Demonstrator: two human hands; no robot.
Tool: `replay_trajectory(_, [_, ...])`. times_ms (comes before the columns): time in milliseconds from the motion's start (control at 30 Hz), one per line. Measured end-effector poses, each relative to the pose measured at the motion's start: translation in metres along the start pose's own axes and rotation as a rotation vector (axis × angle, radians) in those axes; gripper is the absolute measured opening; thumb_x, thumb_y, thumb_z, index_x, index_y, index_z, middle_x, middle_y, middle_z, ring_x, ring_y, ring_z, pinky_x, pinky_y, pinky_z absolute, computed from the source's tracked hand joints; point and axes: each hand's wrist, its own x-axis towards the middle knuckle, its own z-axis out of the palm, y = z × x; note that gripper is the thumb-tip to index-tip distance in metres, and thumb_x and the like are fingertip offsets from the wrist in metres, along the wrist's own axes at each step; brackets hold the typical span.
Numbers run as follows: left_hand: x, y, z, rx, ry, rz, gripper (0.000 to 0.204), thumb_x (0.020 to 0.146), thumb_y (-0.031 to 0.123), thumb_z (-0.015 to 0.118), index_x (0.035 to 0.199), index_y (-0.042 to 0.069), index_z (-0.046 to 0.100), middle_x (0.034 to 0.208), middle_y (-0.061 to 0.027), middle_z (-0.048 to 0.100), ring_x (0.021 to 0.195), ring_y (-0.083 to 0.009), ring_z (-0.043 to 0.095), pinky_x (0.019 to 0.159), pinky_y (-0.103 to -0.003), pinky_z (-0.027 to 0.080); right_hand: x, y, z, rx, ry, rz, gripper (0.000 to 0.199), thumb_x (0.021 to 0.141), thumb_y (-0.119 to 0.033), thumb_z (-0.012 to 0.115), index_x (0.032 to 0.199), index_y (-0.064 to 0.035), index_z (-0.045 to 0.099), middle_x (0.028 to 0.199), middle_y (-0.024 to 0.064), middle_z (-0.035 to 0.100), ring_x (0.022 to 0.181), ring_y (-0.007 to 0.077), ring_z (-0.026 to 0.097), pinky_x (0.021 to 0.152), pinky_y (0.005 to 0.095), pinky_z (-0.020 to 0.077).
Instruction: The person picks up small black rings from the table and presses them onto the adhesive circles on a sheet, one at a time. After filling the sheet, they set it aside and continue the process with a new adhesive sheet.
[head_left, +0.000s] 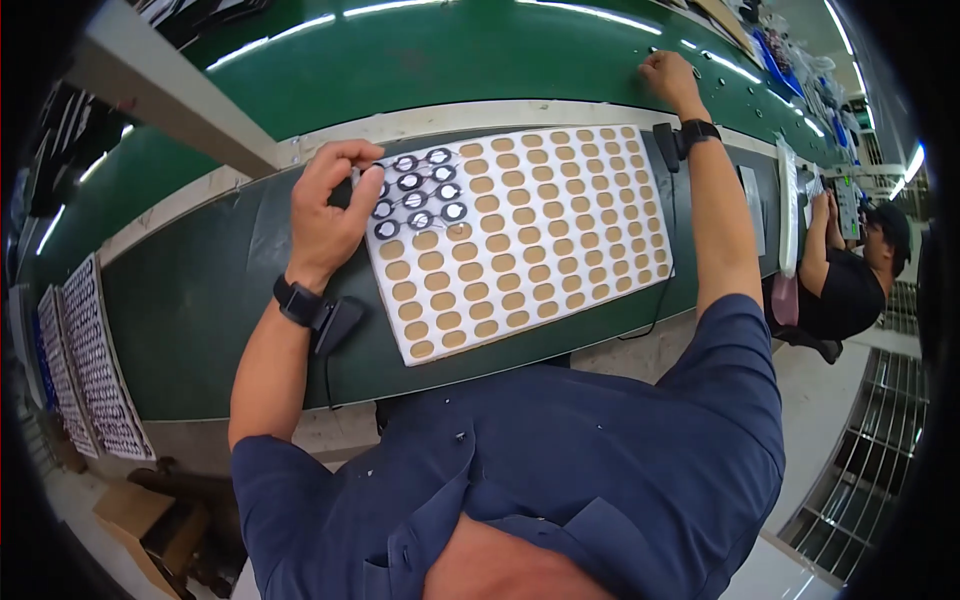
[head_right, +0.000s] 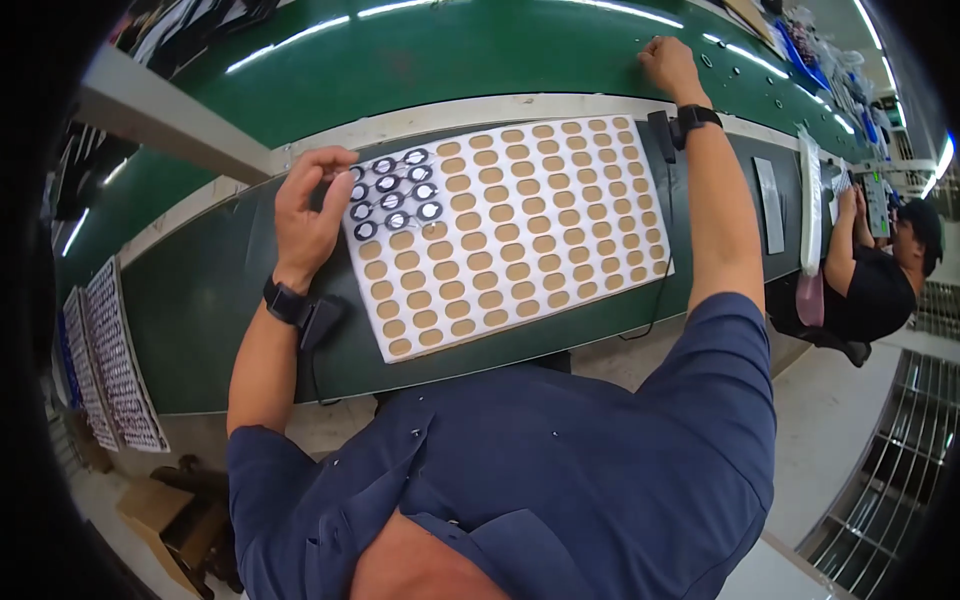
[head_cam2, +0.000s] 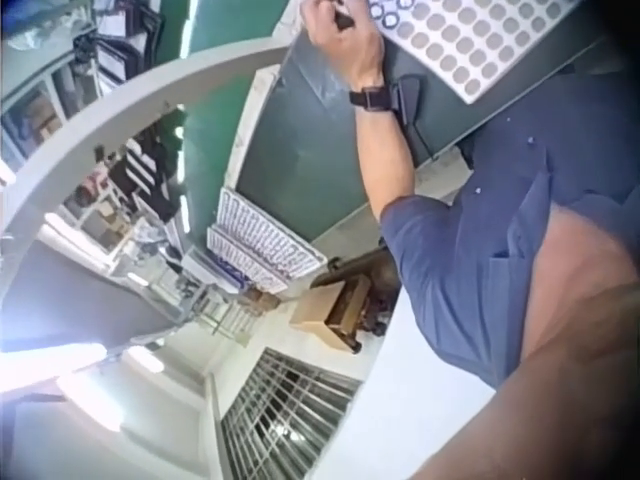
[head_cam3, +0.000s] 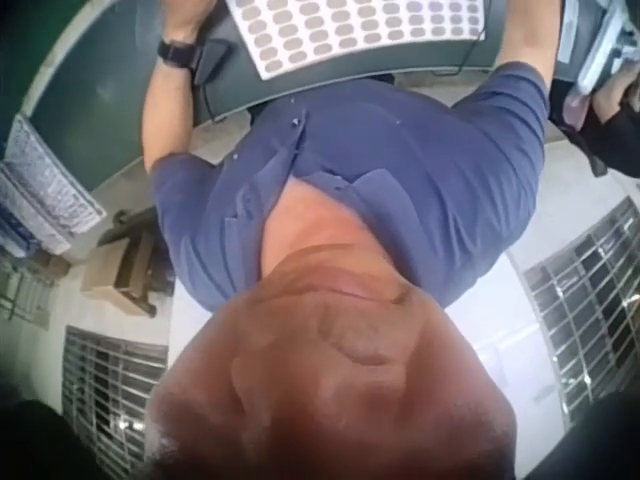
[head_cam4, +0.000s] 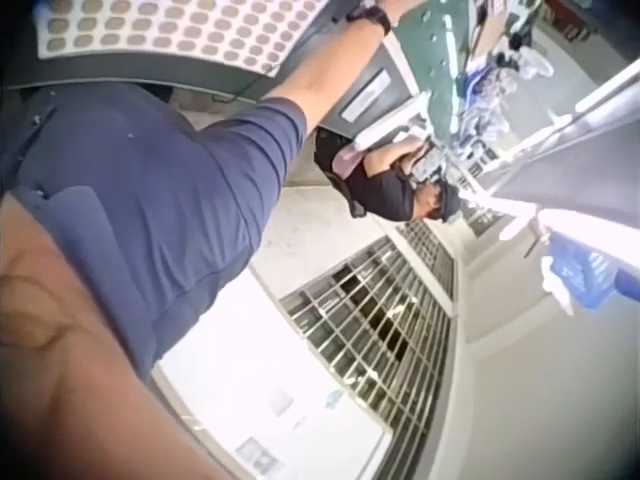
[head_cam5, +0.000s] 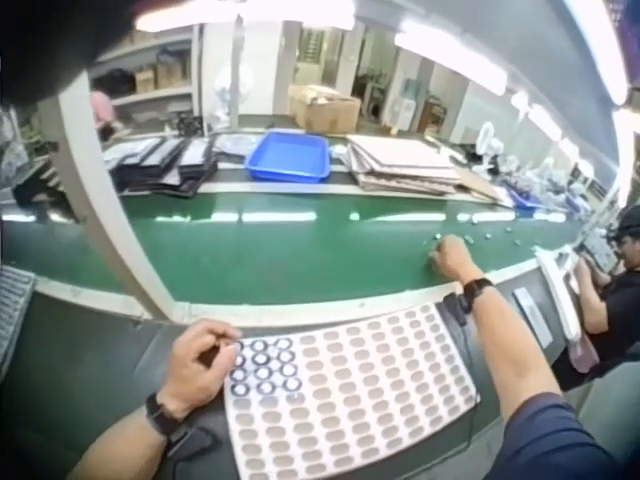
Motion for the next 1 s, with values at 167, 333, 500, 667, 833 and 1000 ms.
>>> replay_trajectory(167, [-0.003, 0.002, 0.0, -0.007, -0.004, 0.001, 0.013, 0.092, 0.005, 0.073, 0.097, -0.006, 0.069, 0.11, -0.009, 0.074, 0.094, -0.0189, 0.068, 0.086, -0.03, 0.054, -0.065, -0.123, -0.034, 0.912, -0.141, 0.06, 0.02, 0.096, -0.02, 0.075, 0.107, -0.0055, 0.082, 0.095, 0.0028, 0.078, 0.076, 0.0109, 0.068, 0.076, 0.0275, 0.0567])
replay_trajectory(333, [-0.006, 0.007, -0.004, 0.041, -0.046, 0.066, 0.013, 0.091, 0.006, 0.074, 0.094, -0.006, 0.069, 0.109, -0.0088, 0.074, 0.093, -0.0196, 0.068, 0.085, -0.031, 0.055, -0.143, -0.214, -0.05, 1.022, -0.657, -0.053, 0.026, 0.096, -0.017, 0.076, 0.118, -0.0046, 0.08, 0.099, 0.0035, 0.078, 0.07, 0.0078, 0.067, 0.069, 0.0218, 0.0553])
replay_trajectory(500, [-0.009, 0.005, -0.002, 0.018, -0.055, 0.134, 0.014, 0.091, 0.007, 0.075, 0.091, -0.005, 0.069, 0.109, -0.0084, 0.074, 0.094, -0.0209, 0.069, 0.084, -0.031, 0.055, -0.175, -0.248, -0.044, 0.992, -0.968, -0.047, 0.028, 0.096, -0.02, 0.078, 0.114, 0.0013, 0.079, 0.089, 0.0046, 0.078, 0.073, 0.0074, 0.07, 0.066, 0.0206, 0.0543])
replay_trajectory(667, [-0.009, 0.001, -0.002, 0.05, -0.089, 0.149, 0.014, 0.09, 0.009, 0.075, 0.087, -0.003, 0.069, 0.11, -0.0078, 0.074, 0.097, -0.0231, 0.07, 0.085, -0.032, 0.055, -0.187, -0.273, -0.051, 0.963, -0.965, -0.052, 0.028, 0.097, -0.02, 0.079, 0.113, 0.0029, 0.079, 0.086, 0.0046, 0.078, 0.072, 0.0068, 0.068, 0.066, 0.0205, 0.0532])
replay_trajectory(833, [-0.009, 0.001, -0.001, 0.059, -0.116, 0.153, 0.015, 0.09, 0.011, 0.075, 0.087, -0.002, 0.069, 0.11, -0.0075, 0.074, 0.099, -0.025, 0.071, 0.086, -0.034, 0.056, -0.2, -0.304, -0.059, 0.72, -0.803, -0.007, 0.023, 0.098, -0.018, 0.077, 0.112, 0.0001, 0.081, 0.084, 0.0036, 0.077, 0.069, 0.0069, 0.066, 0.065, 0.0219, 0.0521])
replay_trajectory(1000, [-0.011, 0.002, -0.001, 0.068, -0.144, 0.166, 0.014, 0.091, 0.007, 0.073, 0.092, -0.006, 0.068, 0.111, -0.0082, 0.074, 0.093, -0.0198, 0.068, 0.083, -0.03, 0.054, -0.212, -0.305, -0.041, 0.741, -0.544, -0.118, 0.021, 0.1, -0.018, 0.075, 0.11, -0.0009, 0.081, 0.086, 0.0047, 0.077, 0.068, 0.0083, 0.064, 0.063, 0.0247, 0.0514])
